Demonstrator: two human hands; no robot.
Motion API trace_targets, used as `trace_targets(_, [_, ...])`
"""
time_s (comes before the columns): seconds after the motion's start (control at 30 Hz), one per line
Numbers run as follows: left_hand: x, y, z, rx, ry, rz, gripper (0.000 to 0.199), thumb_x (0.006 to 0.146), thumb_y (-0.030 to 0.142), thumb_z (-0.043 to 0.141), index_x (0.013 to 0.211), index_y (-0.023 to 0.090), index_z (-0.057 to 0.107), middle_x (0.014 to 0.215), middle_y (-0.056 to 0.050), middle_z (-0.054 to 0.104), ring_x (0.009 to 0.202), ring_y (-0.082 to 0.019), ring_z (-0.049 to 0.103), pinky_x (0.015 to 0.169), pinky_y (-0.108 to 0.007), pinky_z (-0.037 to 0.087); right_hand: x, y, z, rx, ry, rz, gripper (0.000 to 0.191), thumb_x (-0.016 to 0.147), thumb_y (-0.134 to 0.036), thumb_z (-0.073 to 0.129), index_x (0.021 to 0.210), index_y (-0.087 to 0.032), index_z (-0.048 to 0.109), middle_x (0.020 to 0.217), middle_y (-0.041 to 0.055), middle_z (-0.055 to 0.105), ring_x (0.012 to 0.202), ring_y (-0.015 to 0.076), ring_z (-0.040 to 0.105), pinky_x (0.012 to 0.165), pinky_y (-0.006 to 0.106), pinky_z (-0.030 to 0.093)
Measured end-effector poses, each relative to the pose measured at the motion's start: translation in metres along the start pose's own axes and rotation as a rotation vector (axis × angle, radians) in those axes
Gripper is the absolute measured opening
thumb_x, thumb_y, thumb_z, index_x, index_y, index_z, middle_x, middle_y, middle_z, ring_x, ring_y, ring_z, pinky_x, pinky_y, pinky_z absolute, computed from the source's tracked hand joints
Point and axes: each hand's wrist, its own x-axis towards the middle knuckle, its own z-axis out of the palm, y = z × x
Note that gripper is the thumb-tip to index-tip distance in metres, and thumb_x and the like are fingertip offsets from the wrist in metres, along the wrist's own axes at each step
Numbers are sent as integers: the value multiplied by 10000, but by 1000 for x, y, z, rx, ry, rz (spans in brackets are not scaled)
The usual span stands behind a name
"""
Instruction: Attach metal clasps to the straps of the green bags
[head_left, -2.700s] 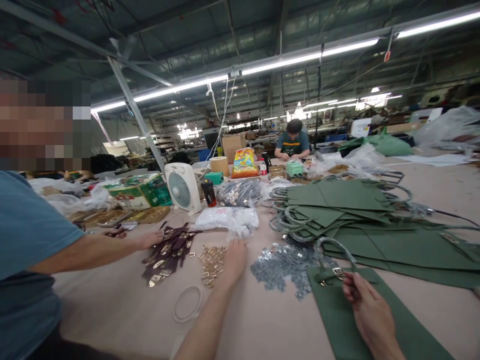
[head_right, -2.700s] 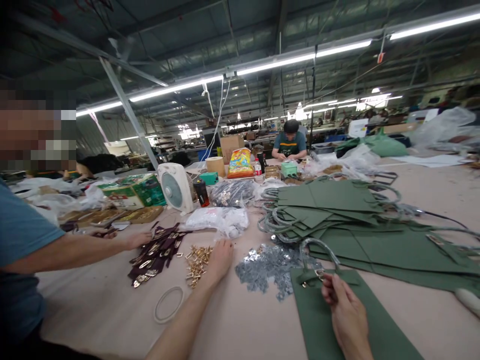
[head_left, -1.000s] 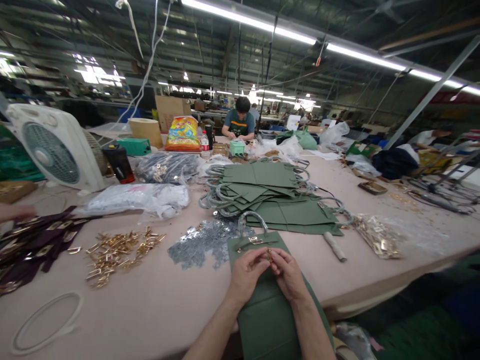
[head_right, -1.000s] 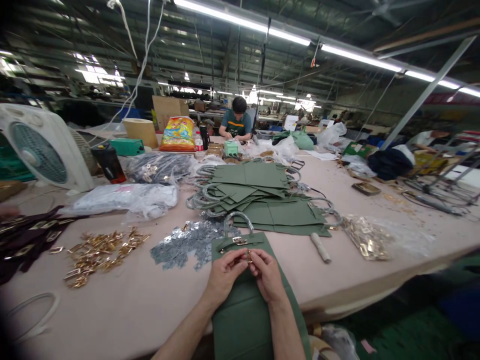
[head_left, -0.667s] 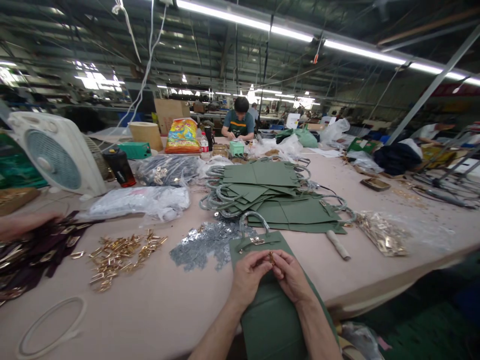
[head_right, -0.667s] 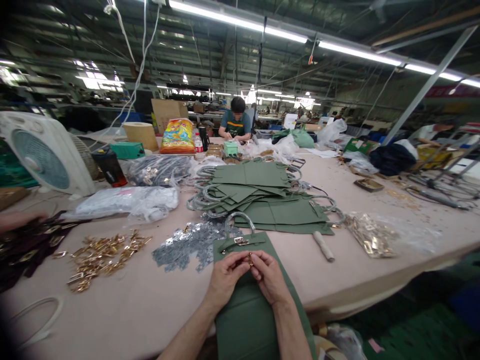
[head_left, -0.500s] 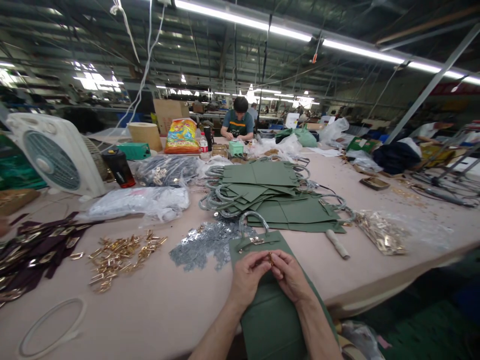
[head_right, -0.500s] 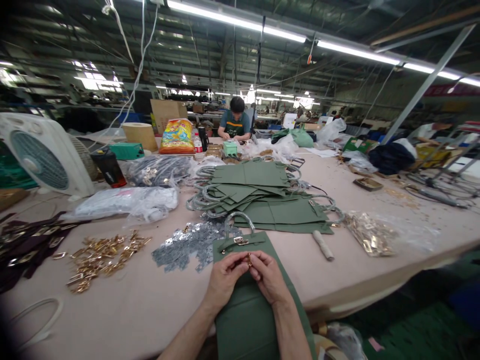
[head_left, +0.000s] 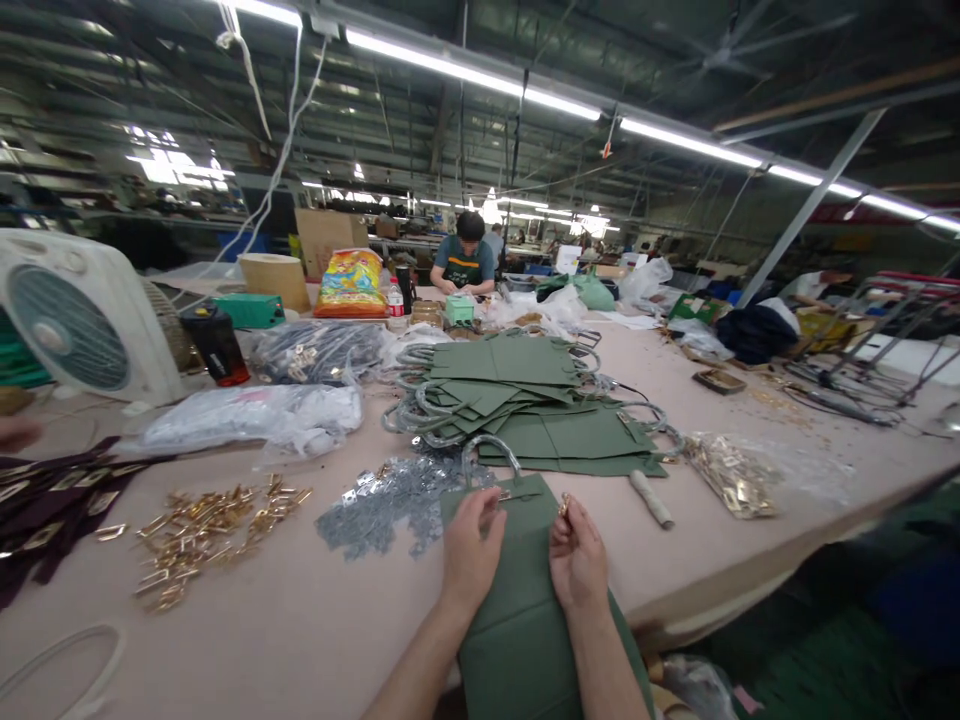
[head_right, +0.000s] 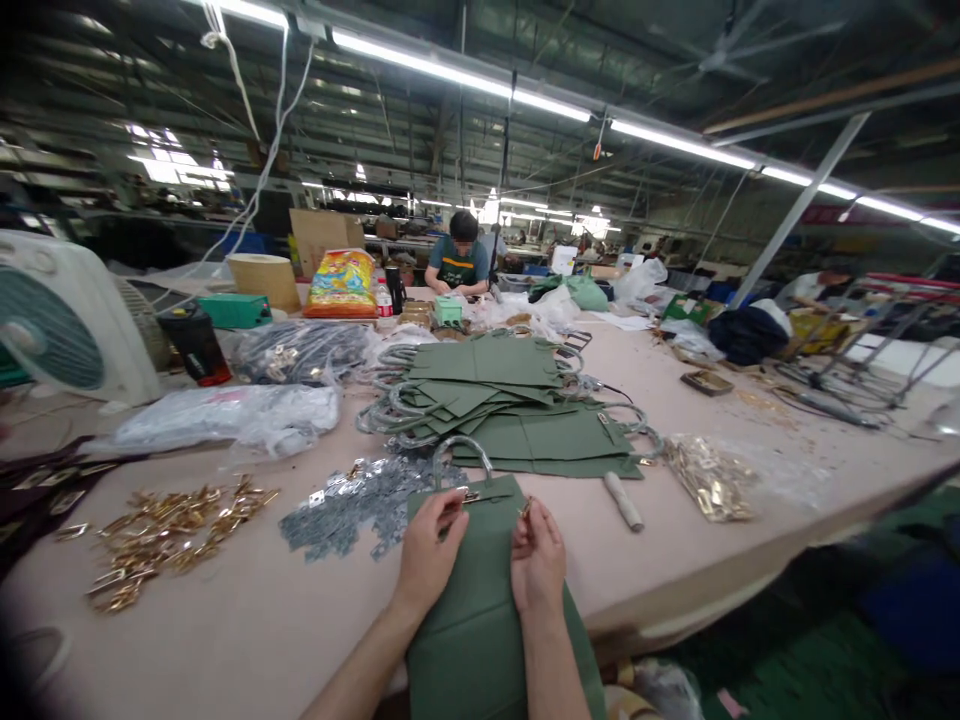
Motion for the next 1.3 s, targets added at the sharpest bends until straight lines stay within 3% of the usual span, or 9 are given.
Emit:
trace_targets(0.2, [45,9,12,772,-419,207,328,941,167,542,1230,90,674,1252,-207,652,1264,-352,528,1117,-496,449,1,3,-7,85,30,-14,271,751,-361,893,932,-221,749,847,-16,576,662,55,472,519,127,455])
trace_targets(0.33, [62,10,26,798,-486,168,369,938,77,391,1154,26,686,1192,-290,649,1201,-393,554,1021,-536,468,4,7,-9,-18,69,-92,311,756,-405,882,976,-237,739,890,1,621,694,81,525,538,169,480])
trace_targets(0.47, [81,13,23,701,-569,138,273,894,206,574,1083,59,705,1144,-262,704,1138,-383,623,1012,-490,481,6,12,-9,-141,120,-125,404,743,-451,866,1057,-236,729,937,12,672,721,104,571,602,216,506])
trace_targets(0.63, [104,18,19,455,-538,35,324,950,365,522,1097,136,700,986,-112,784,907,-237,726,813,-318,545,3,20,-1,-639,52,-145,405,833,-524,746,1066,-194,741,726,6,655,641,157,569,598,283,472])
trace_targets(0.73, [102,24,28,326,-537,12,442,1012,457,417,1109,136,705,945,-78,797,846,-195,740,760,-275,557,7,24,7,-917,-88,-218,343,872,-492,676,1023,-199,773,809,57,723,702,209,622,661,331,494])
trace_targets(0.9, [88,29,32,286,-497,41,475,1027,351,419,1446,169,545,1223,-66,757,1035,-169,723,924,-258,546,31,19,9,-1076,-138,-383,294,868,-441,636,977,-223,800,974,97,757,889,263,656,866,391,491])
trace_targets(1.03, [84,19,18,460,-435,35,501,880,227,637,1369,133,596,1329,-156,676,1227,-278,635,1085,-377,479,54,5,-5,-1066,-104,-350,355,828,-501,671,972,-208,813,955,102,769,833,259,662,836,397,509])
trace_targets(1.17, [80,13,11,663,-489,12,557,685,388,888,1150,142,702,1201,-188,695,1201,-393,609,1051,-473,494,66,-3,-18,-1025,-133,-232,428,777,-563,730,969,-191,819,749,66,748,640,226,640,664,367,521])
trace_targets(1.3, [82,15,26,816,-493,-38,781,556,509,967,1176,117,699,1246,-246,660,1240,-447,567,1063,-532,479,68,-2,-24,-982,-177,-174,513,769,-616,743,1030,-179,811,812,74,769,666,218,658,668,362,536])
